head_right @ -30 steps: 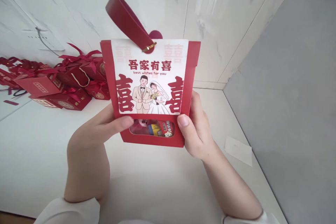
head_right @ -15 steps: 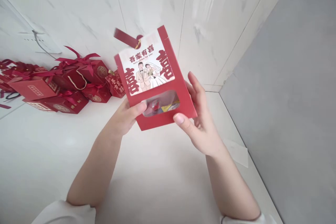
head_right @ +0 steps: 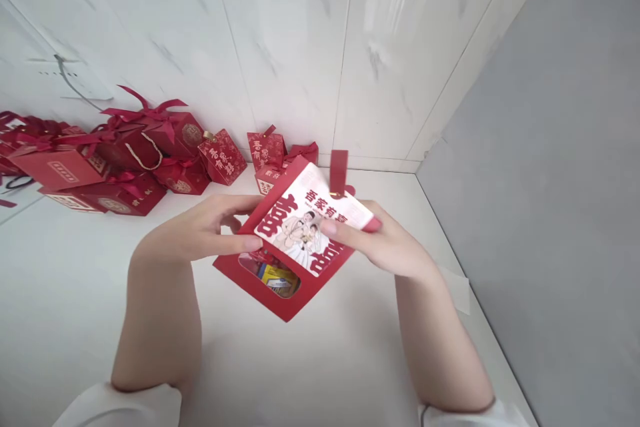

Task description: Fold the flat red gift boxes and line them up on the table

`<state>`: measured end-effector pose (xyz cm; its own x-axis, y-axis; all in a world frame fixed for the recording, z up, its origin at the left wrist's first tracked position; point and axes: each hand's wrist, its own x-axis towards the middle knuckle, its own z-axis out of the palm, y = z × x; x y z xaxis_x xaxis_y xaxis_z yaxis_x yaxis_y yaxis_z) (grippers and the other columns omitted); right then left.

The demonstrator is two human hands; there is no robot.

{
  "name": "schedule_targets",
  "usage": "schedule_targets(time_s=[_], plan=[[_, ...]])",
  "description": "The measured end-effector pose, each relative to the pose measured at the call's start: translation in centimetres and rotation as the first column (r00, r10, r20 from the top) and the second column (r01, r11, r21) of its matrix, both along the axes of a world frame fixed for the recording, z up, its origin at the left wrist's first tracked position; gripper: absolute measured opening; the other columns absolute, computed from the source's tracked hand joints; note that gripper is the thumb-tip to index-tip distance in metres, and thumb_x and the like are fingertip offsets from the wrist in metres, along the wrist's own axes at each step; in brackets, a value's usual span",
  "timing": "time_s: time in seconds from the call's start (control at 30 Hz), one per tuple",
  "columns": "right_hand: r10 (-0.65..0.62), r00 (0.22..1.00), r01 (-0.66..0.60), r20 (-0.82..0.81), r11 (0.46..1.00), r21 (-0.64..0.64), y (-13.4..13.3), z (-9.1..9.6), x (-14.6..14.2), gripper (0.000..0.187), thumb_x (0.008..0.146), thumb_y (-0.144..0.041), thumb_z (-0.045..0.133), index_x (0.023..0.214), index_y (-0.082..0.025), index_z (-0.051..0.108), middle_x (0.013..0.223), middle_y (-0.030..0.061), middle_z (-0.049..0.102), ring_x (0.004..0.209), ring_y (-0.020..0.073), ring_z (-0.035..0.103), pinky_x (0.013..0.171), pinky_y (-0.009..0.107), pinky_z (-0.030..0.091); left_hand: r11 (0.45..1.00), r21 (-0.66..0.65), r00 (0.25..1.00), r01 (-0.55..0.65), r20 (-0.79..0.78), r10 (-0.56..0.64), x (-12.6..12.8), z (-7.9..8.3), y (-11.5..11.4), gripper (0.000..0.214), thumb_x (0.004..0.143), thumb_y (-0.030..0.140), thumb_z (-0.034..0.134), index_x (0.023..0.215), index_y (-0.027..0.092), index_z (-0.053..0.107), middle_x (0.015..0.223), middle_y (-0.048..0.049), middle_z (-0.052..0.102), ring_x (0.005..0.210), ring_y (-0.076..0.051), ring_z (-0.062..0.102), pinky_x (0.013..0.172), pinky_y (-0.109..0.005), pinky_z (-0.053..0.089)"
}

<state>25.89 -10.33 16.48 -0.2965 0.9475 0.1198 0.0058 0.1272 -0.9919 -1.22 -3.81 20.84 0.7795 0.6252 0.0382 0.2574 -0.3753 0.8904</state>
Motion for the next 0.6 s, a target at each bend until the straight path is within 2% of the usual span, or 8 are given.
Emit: schedule_targets(time_s=[0.07,0.13,0.23,0.27,0.33,0.4,0.5,0.6], plan=[[-0.05,0.997,0.041,-0.057,0.988,-0.151,1.2,-0.7,-0.5,0.042,0.083,-0.05,0.069,0.117,-0.026,0.067,0.11,0.007,0.073,0.094,0.0302,0.072,0.077,0.044,0.064,0.996,-0.017,0.996,-0.092,0.001,0.092,-0.6,-0.1,0.6,0.047,0.08,0.043,0.071,0.125,0.03,0.064,0.117,-0.0067,0.069,0.097,-0.027,0.068,0.069,-0.03,0.058],[-0.22,0.961,0.196,-0.168,0.969,-0.149,2.4,-1.4,-1.4,0.043,0.084,-0.053,0.067,0.115,-0.024,0.066,0.111,0.0072,0.073,0.094,0.0287,0.072,0.073,0.04,0.065,0.946,0.002,0.933,-0.324,0.168,0.319,-0.9,-0.5,1.3,0.05,0.083,0.049,0.066,0.129,0.03,0.061,0.124,-0.0081,0.066,0.107,-0.027,0.065,0.079,-0.032,0.057],[-0.511,0.716,0.573,-0.475,0.819,-0.017,3.3,-2.1,-3.6,0.048,0.091,-0.058,0.052,0.129,-0.028,0.055,0.124,0.0038,0.067,0.109,0.0244,0.068,0.08,0.036,0.064,0.816,-0.022,0.739,-0.577,0.412,0.533,-1.1,-0.9,2.0,0.058,0.087,0.061,0.054,0.133,0.026,0.057,0.136,-0.0122,0.057,0.122,-0.03,0.057,0.092,-0.04,0.054],[-0.545,0.628,0.648,-0.555,0.762,-0.015,3.3,-2.3,-4.5,0.049,0.093,-0.058,0.048,0.134,-0.031,0.05,0.13,0.0022,0.063,0.114,0.0222,0.065,0.085,0.036,0.063,0.806,-0.043,0.716,-0.59,0.433,0.547,-1.2,-1.0,2.1,0.062,0.087,0.066,0.049,0.133,0.026,0.057,0.138,-0.0133,0.055,0.124,-0.032,0.055,0.094,-0.044,0.053],[-0.554,0.57,0.664,-0.607,0.746,-0.057,2.9,-2.5,-6.3,0.05,0.094,-0.056,0.047,0.138,-0.033,0.044,0.134,0.0012,0.059,0.118,0.0197,0.063,0.092,0.035,0.06,0.845,-0.085,0.759,-0.528,0.398,0.515,-1.1,-1.1,2.1,0.069,0.085,0.074,0.042,0.133,0.027,0.057,0.14,-0.014,0.052,0.124,-0.034,0.055,0.095,-0.05,0.052],[-0.529,0.613,0.607,-0.587,0.791,-0.079,2.1,-2.6,-7.9,0.051,0.094,-0.054,0.048,0.139,-0.031,0.044,0.134,0.0029,0.059,0.12,0.0212,0.061,0.093,0.037,0.059,0.901,-0.112,0.83,-0.419,0.354,0.43,-0.9,-1.3,1.6,0.07,0.084,0.077,0.039,0.133,0.031,0.056,0.14,-0.0122,0.054,0.125,-0.035,0.054,0.099,-0.053,0.049],[-0.473,0.682,0.54,-0.557,0.84,-0.052,0.9,-2.7,-9.2,0.052,0.095,-0.053,0.046,0.142,-0.031,0.043,0.133,0.0045,0.059,0.128,0.0247,0.054,0.097,0.044,0.057,0.918,-0.123,0.836,-0.377,0.382,0.395,-0.4,-1.5,0.4,0.057,0.089,0.069,0.041,0.131,0.035,0.057,0.134,-0.0076,0.058,0.132,-0.031,0.049,0.107,-0.049,0.044],[-0.437,0.668,0.588,-0.603,0.806,0.067,0.4,-3.1,-9.4,0.053,0.093,-0.051,0.049,0.143,-0.033,0.042,0.135,0.0033,0.057,0.133,0.027,0.05,0.107,0.049,0.049,0.939,-0.088,0.808,-0.333,0.486,0.333,0.3,-1.5,-0.3,0.046,0.091,0.06,0.048,0.126,0.032,0.06,0.123,-0.0071,0.064,0.128,-0.029,0.052,0.105,-0.045,0.047]])
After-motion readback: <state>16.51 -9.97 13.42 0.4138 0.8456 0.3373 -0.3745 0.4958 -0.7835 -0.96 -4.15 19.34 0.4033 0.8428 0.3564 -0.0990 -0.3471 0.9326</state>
